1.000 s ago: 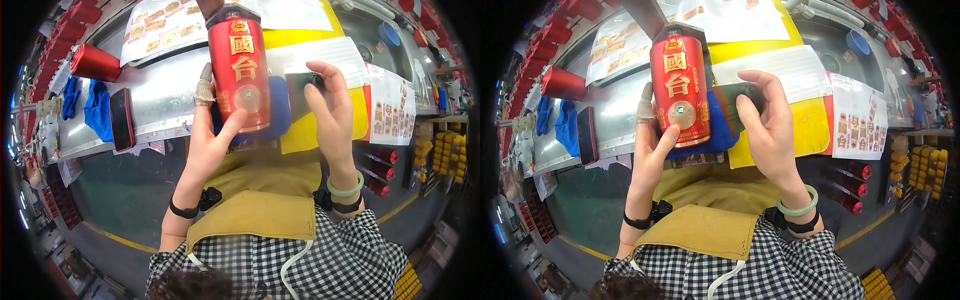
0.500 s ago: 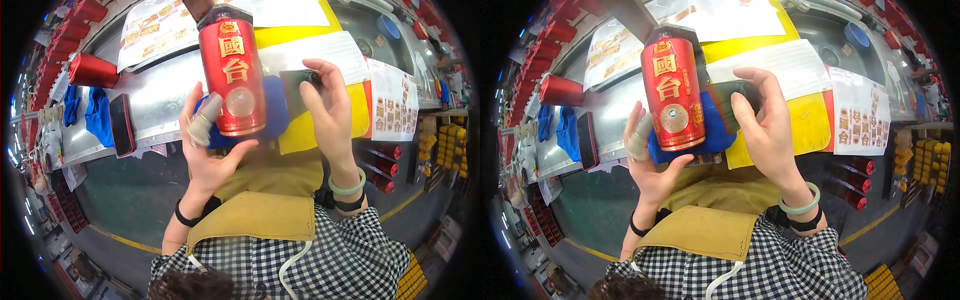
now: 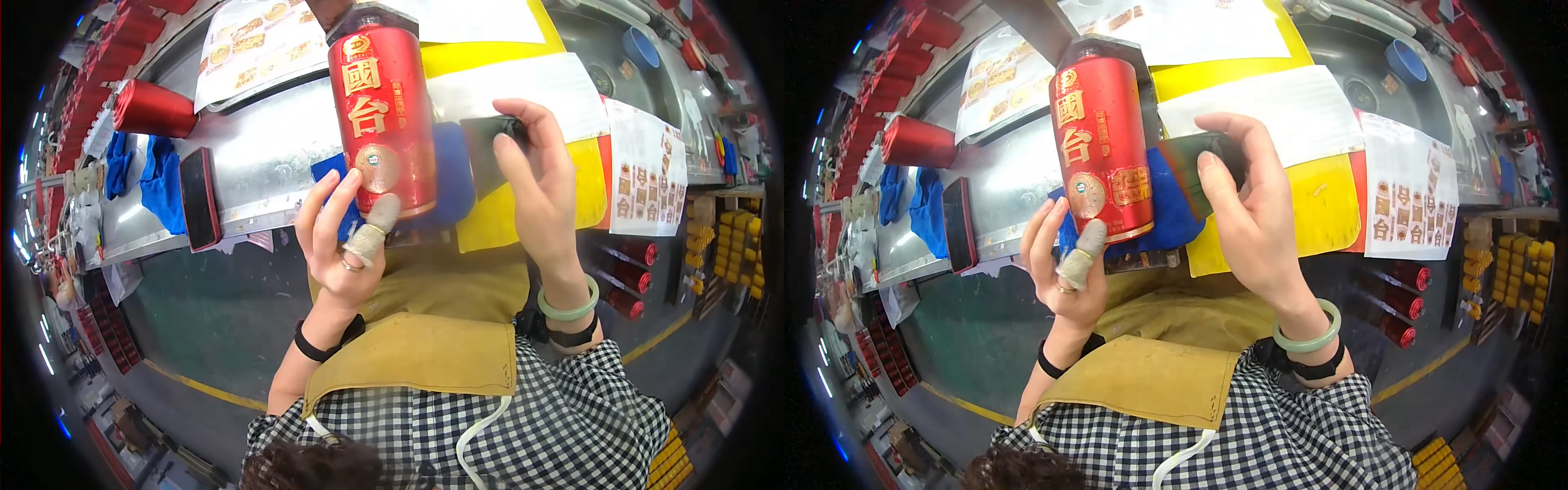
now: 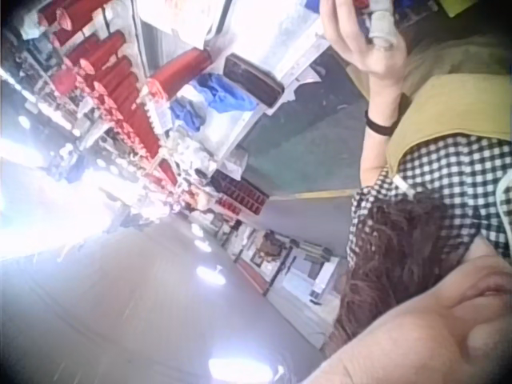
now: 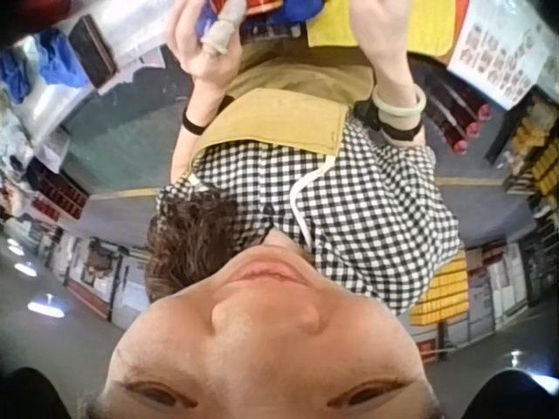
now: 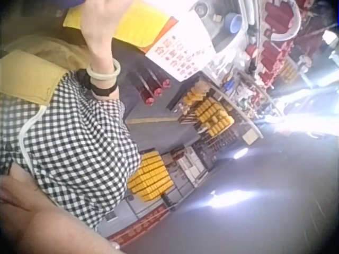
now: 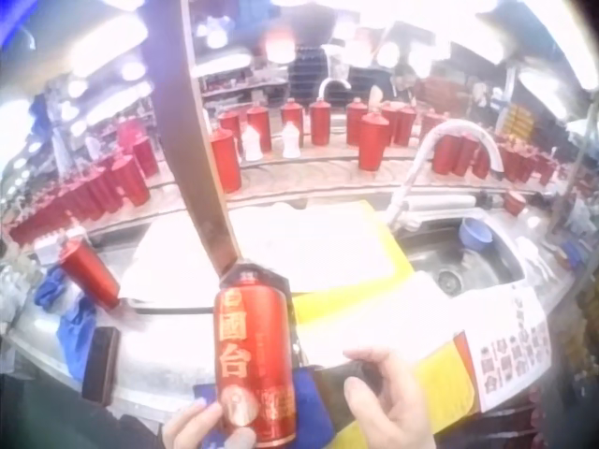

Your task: Manually applying and smoothing gold foil labels onto red metal liquor bottles at a production line station.

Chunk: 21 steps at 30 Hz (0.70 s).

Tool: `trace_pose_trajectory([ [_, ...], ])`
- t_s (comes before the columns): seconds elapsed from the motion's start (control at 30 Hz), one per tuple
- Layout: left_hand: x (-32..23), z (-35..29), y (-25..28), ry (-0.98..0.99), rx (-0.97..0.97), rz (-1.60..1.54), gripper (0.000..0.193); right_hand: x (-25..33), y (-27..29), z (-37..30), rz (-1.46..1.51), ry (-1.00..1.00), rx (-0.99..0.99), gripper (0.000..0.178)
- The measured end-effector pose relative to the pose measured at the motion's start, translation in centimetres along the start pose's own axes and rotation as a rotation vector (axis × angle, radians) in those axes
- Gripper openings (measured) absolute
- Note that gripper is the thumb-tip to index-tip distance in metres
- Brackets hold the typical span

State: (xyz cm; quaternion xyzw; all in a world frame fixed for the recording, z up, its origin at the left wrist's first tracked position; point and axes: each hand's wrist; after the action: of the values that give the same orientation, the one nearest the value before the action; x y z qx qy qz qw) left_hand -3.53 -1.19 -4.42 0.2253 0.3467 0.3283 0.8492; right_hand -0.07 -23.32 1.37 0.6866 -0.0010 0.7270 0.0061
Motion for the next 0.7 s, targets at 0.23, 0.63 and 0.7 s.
trace_pose_trajectory([
  [0.23,0.5,1.0,-0.3,0.373,0.111,-0.310,0.099,0.5,-1.0,-0.8,0.020,-0.131,0.127,0.038],
  [0.63,0.3,1.8,-0.2,0.524,0.202,-0.542,0.098,0.3,-2.1,-1.6,0.175,-0.448,0.282,0.054],
  [0.7,0.3,1.7,-0.3,0.530,0.198,-0.549,0.098,0.2,-2.2,-1.6,0.172,-0.441,0.276,0.054],
])
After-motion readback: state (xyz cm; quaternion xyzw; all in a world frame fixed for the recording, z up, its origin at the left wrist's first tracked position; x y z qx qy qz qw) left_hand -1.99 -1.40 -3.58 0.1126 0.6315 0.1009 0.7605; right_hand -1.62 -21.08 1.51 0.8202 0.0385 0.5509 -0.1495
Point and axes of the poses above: each hand's wrist, its own z-axis towards the middle knuckle, its own y-axis out of the back of the hand, x = y × z, and after that the axes turned 3 degrees about x, right-handed
